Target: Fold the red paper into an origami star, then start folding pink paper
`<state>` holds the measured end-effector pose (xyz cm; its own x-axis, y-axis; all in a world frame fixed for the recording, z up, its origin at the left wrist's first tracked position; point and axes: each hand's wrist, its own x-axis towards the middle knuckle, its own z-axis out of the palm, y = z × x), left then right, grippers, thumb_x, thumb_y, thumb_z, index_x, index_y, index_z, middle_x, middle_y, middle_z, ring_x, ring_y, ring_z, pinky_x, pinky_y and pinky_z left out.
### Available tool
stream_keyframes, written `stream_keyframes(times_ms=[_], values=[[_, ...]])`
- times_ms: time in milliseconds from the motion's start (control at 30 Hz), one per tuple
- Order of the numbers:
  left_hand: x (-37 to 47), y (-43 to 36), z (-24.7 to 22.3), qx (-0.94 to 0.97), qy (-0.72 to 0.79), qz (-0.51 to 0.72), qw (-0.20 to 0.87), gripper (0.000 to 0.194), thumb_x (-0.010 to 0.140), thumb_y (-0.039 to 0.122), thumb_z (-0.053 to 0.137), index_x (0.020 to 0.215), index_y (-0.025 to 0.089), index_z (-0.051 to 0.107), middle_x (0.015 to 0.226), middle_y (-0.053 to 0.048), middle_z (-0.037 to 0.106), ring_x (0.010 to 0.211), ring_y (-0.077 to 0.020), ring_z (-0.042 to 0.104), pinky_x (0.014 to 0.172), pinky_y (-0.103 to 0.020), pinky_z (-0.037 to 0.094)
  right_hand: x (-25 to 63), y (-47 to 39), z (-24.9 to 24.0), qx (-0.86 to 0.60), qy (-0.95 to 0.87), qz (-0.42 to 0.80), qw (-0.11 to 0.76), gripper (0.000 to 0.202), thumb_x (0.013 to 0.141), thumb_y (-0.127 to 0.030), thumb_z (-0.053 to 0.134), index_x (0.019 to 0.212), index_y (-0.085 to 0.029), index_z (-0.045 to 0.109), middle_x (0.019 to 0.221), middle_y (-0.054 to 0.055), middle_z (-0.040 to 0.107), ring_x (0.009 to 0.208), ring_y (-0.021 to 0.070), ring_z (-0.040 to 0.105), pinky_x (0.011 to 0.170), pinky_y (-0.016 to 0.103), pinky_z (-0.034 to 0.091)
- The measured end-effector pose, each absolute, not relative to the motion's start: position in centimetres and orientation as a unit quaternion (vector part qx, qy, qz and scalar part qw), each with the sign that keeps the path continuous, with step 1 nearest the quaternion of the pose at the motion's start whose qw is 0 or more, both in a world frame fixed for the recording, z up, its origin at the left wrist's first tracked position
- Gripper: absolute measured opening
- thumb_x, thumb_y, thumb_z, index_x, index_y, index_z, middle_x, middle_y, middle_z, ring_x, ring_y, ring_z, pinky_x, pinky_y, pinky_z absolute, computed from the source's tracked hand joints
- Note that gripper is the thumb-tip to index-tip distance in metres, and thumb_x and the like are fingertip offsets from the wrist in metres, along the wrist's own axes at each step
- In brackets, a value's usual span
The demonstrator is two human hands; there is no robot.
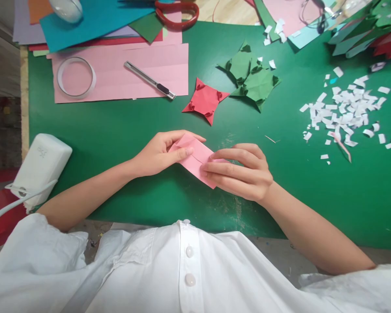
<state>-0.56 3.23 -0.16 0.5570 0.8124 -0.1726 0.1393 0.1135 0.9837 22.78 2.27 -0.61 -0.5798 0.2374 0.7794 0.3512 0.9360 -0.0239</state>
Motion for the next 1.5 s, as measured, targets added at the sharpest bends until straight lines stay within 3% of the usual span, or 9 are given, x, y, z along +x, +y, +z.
stream_keyframes(times_ms=[100,233,333,467,700,833,1067,1333,1500], values=[[-0.9,3.3,-0.2,0.593,0.370,0.244,0.673,0.038,0.095,0.043,0.065,0.125,0.020,0.070,0.120,-0.005,0.076,0.099,-0.0161,0.073,0.075,-0.022,0.058,23.1,2.2,-0.5,-0.161,-0.894,-0.024,0.418,0.022,0.087,-0.015,0.076,0.072,-0.025,0.063,0.079,-0.007,0.077,0.072,0.0111,0.072,0.060,0.026,0.055],[-0.5,2.9,0.5,0.639,0.422,0.204,0.610,0.036,0.095,0.035,0.061,0.126,0.017,0.069,0.118,-0.004,0.076,0.100,-0.0162,0.072,0.079,-0.023,0.057,23.4,1.8,-0.1,-0.144,-0.905,0.015,0.401,0.017,0.089,-0.013,0.073,0.077,-0.022,0.066,0.080,0.001,0.078,0.073,0.0141,0.074,0.062,0.026,0.060],[-0.2,2.5,1.1,0.660,0.444,0.175,0.580,0.033,0.094,0.029,0.058,0.122,0.017,0.069,0.116,-0.003,0.076,0.102,-0.0159,0.071,0.086,-0.024,0.056,23.4,1.8,0.3,-0.091,-0.920,-0.017,0.382,0.018,0.091,-0.013,0.070,0.076,-0.023,0.067,0.082,0.001,0.078,0.074,0.0129,0.074,0.062,0.025,0.060],[-0.2,2.3,1.2,0.665,0.437,0.180,0.578,0.026,0.093,0.027,0.058,0.114,0.018,0.071,0.105,0.000,0.076,0.093,-0.0129,0.070,0.082,-0.022,0.053,23.3,1.9,0.5,-0.061,-0.925,-0.034,0.373,0.021,0.090,-0.011,0.070,0.075,-0.025,0.065,0.080,-0.002,0.077,0.071,0.0116,0.071,0.058,0.024,0.057],[-0.3,2.5,0.7,0.628,0.400,0.180,0.643,0.027,0.087,0.018,0.065,0.113,0.020,0.067,0.110,0.000,0.073,0.099,-0.0128,0.070,0.087,-0.023,0.059,22.7,0.6,-0.6,-0.218,-0.885,0.133,0.390,0.015,0.089,-0.006,0.069,0.094,-0.019,0.062,0.078,0.003,0.073,0.068,0.0149,0.064,0.058,0.030,0.053],[-0.1,2.3,0.5,0.552,0.361,0.203,0.724,0.018,0.096,0.026,0.062,0.113,0.020,0.065,0.115,-0.003,0.072,0.108,-0.0156,0.073,0.094,-0.029,0.065,22.3,-0.1,-0.5,-0.337,-0.817,0.213,0.416,0.017,0.089,-0.006,0.068,0.091,-0.022,0.061,0.074,-0.002,0.069,0.061,0.0099,0.060,0.055,0.024,0.050],[0.4,1.6,0.7,0.484,0.375,0.211,0.762,0.032,0.098,0.049,0.062,0.112,0.021,0.066,0.117,-0.003,0.071,0.109,-0.0178,0.076,0.093,-0.031,0.069,22.1,-0.1,-0.5,-0.472,-0.767,0.238,0.363,0.014,0.092,-0.017,0.066,0.082,-0.022,0.058,0.073,-0.001,0.066,0.061,0.0105,0.058,0.052,0.027,0.042],[0.4,1.3,0.6,0.493,0.380,0.214,0.752,0.038,0.098,0.052,0.061,0.117,0.020,0.063,0.116,-0.005,0.073,0.109,-0.0203,0.077,0.094,-0.032,0.069,21.6,-0.7,-1.3,-0.479,-0.724,0.284,0.407,0.018,0.089,-0.012,0.062,0.083,-0.024,0.050,0.080,-0.003,0.071,0.069,0.0108,0.066,0.055,0.024,0.048],[0.3,1.3,0.7,0.525,0.357,0.206,0.745,0.030,0.100,0.041,0.062,0.120,0.019,0.060,0.116,-0.006,0.076,0.105,-0.0209,0.079,0.093,-0.030,0.068,21.5,-0.6,-1.6,-0.476,-0.725,0.278,0.413,0.016,0.088,-0.012,0.060,0.082,-0.024,0.051,0.080,-0.001,0.072,0.068,0.0128,0.068,0.053,0.025,0.051]])
